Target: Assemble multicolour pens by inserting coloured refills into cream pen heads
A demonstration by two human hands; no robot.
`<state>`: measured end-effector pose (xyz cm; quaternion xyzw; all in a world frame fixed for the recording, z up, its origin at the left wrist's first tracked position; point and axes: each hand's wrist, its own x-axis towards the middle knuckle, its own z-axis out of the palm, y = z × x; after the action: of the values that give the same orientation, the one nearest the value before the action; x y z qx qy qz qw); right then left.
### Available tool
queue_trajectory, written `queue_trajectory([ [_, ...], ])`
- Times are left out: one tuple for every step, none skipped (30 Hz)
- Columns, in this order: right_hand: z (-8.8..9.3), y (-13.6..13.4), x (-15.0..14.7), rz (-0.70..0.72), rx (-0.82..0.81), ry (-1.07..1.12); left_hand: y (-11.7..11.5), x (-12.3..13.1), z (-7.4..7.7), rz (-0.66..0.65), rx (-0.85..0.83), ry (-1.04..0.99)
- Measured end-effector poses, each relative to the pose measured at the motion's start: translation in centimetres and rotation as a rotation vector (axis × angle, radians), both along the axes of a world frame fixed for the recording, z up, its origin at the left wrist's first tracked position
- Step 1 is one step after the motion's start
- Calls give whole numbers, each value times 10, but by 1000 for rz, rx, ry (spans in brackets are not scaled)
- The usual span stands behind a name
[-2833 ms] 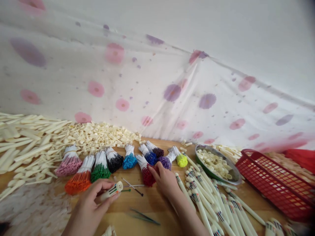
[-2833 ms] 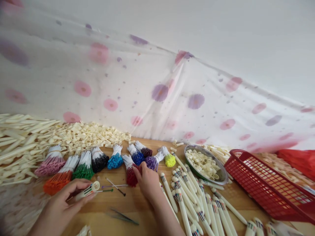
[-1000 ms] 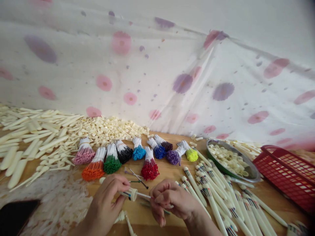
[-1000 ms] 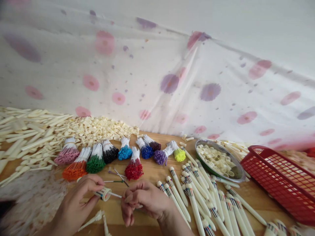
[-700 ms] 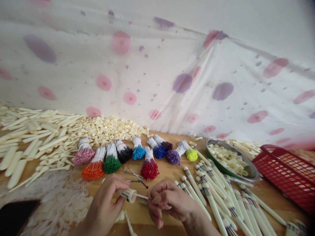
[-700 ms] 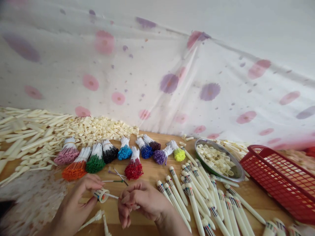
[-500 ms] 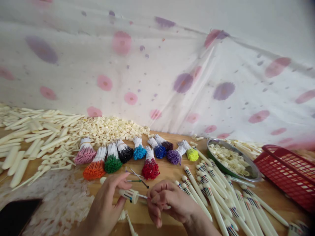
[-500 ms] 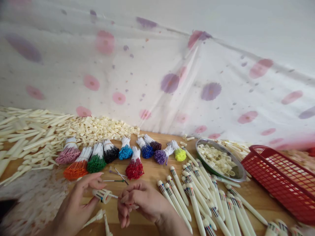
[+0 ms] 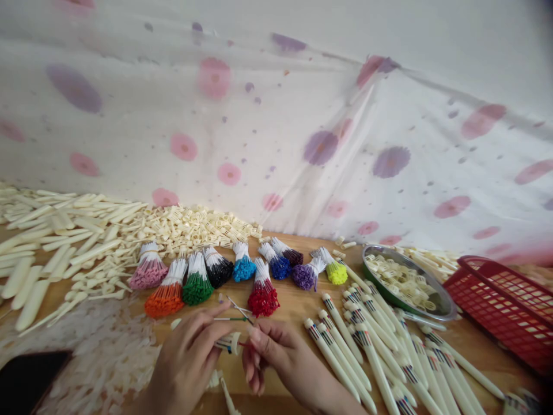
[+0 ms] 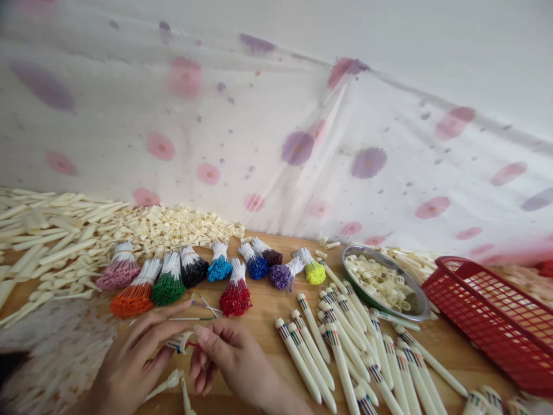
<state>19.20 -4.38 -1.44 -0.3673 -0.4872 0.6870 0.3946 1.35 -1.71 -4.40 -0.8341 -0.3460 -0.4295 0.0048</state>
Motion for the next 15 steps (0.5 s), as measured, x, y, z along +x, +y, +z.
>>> queue_trajectory([
  [0, 0, -1, -3, 7, -13, 0, 0, -1, -7, -17, 5],
  [0, 0, 0, -8, 13, -27, -1, 0, -1, -17, -31, 8],
  [1, 1, 0, -15, 18, -43, -1, 1, 0, -31, -36, 4],
  [2, 2, 2, -28, 29, -63, -1, 1, 1, -43, -41, -7],
  [2, 3, 4, -43, 47, -88, -1, 2, 2, -54, -47, -24],
  [3, 3, 7, -62, 75, -117, -1, 2, 4, -70, -55, -43],
  [5, 4, 10, -86, 111, -148, -1, 3, 5, -82, -67, -63],
  [6, 4, 14, -111, 151, -177, 0, 3, 6, -89, -82, -84],
  [8, 3, 18, -137, 193, -206, 0, 2, 6, -93, -102, -103],
  [10, 2, 22, -165, 244, -242, 0, 2, 5, -100, -123, -117],
  [13, 1, 26, -193, 309, -294, 1, 2, 5, -105, -148, -129],
  [16, -1, 29, -218, 394, -362, 1, 1, 4, -107, -181, -139],
  [19, -3, 31, -234, 488, -439, 0, 1, 3, -111, -221, -146],
  [22, -5, 31, -240, 582, -516, 0, 1, 3, -125, -262, -149],
  [26, -6, 31, -237, 668, -577, -1, 1, 3, -144, -298, -150],
])
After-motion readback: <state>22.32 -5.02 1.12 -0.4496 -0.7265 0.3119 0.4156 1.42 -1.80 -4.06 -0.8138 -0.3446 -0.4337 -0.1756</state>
